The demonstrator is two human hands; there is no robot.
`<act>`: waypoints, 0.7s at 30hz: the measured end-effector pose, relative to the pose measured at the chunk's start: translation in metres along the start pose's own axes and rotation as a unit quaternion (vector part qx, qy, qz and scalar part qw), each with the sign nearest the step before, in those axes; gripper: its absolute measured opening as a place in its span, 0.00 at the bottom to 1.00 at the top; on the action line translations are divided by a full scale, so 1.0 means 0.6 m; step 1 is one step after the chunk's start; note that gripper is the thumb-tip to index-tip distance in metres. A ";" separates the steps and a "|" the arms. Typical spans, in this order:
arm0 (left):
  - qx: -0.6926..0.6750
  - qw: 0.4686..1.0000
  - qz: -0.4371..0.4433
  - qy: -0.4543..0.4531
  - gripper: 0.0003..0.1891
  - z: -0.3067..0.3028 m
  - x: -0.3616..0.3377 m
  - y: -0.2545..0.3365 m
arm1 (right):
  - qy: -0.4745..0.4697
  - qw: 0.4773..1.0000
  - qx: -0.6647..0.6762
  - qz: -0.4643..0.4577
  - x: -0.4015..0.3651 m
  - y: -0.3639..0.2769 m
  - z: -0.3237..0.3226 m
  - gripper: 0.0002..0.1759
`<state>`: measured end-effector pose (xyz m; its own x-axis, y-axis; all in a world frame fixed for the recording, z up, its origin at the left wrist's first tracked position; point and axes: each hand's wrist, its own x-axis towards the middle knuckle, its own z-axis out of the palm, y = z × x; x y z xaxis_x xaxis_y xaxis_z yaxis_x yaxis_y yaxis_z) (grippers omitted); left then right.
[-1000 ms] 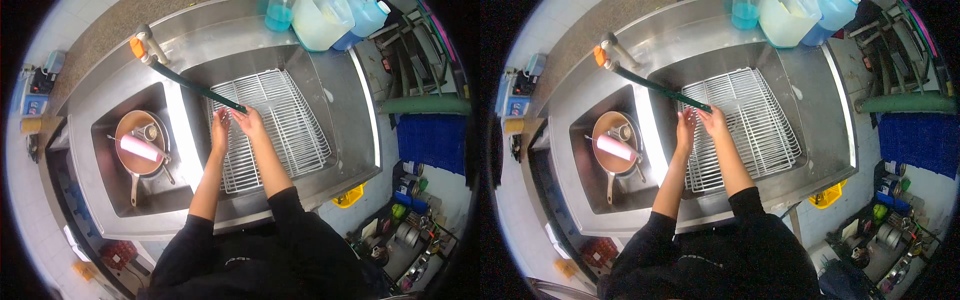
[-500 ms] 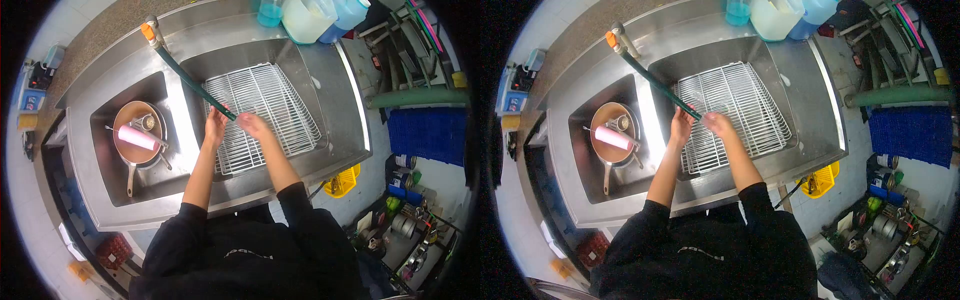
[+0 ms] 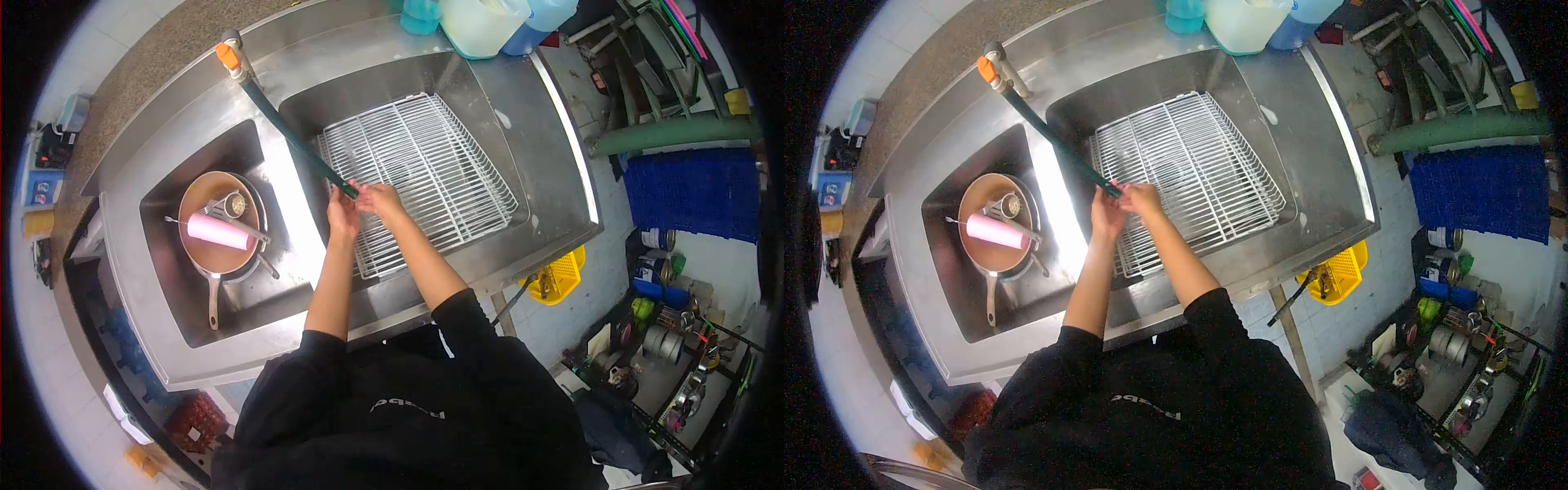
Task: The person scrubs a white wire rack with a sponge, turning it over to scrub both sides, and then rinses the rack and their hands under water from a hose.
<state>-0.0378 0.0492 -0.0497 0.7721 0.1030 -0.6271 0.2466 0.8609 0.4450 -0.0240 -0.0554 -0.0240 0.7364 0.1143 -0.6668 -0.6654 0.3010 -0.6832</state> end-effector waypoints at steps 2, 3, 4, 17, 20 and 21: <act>0.141 0.989 0.043 -0.026 0.16 -0.007 -0.008 0.009 | 0.009 0.992 0.118 0.037 0.011 0.021 -0.002 0.13; 0.154 0.987 0.044 -0.024 0.15 -0.010 -0.006 0.011 | 0.006 0.983 0.175 0.057 0.012 0.025 0.000 0.13; 0.165 0.984 0.041 -0.054 0.15 -0.024 0.003 0.015 | 0.002 0.970 0.231 0.077 0.014 0.028 0.001 0.13; 0.232 0.972 0.006 -0.038 0.20 0.001 -0.015 0.043 | -0.063 0.533 -0.790 -0.297 -0.038 -0.023 -0.132 0.29; 0.255 0.964 -0.020 -0.070 0.23 0.013 -0.016 0.055 | 0.061 0.621 -0.701 -0.346 0.005 -0.005 -0.186 0.28; 0.259 0.962 -0.030 -0.081 0.24 0.017 -0.023 0.057 | 0.099 0.608 -0.707 -0.347 0.009 0.004 -0.175 0.28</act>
<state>-0.0338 0.0723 -0.0194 0.8179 -0.0553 -0.5727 0.5207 0.4944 0.6960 -0.0345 -0.1537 -0.0605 0.9638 0.2668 0.0007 0.2547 -0.9194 -0.2997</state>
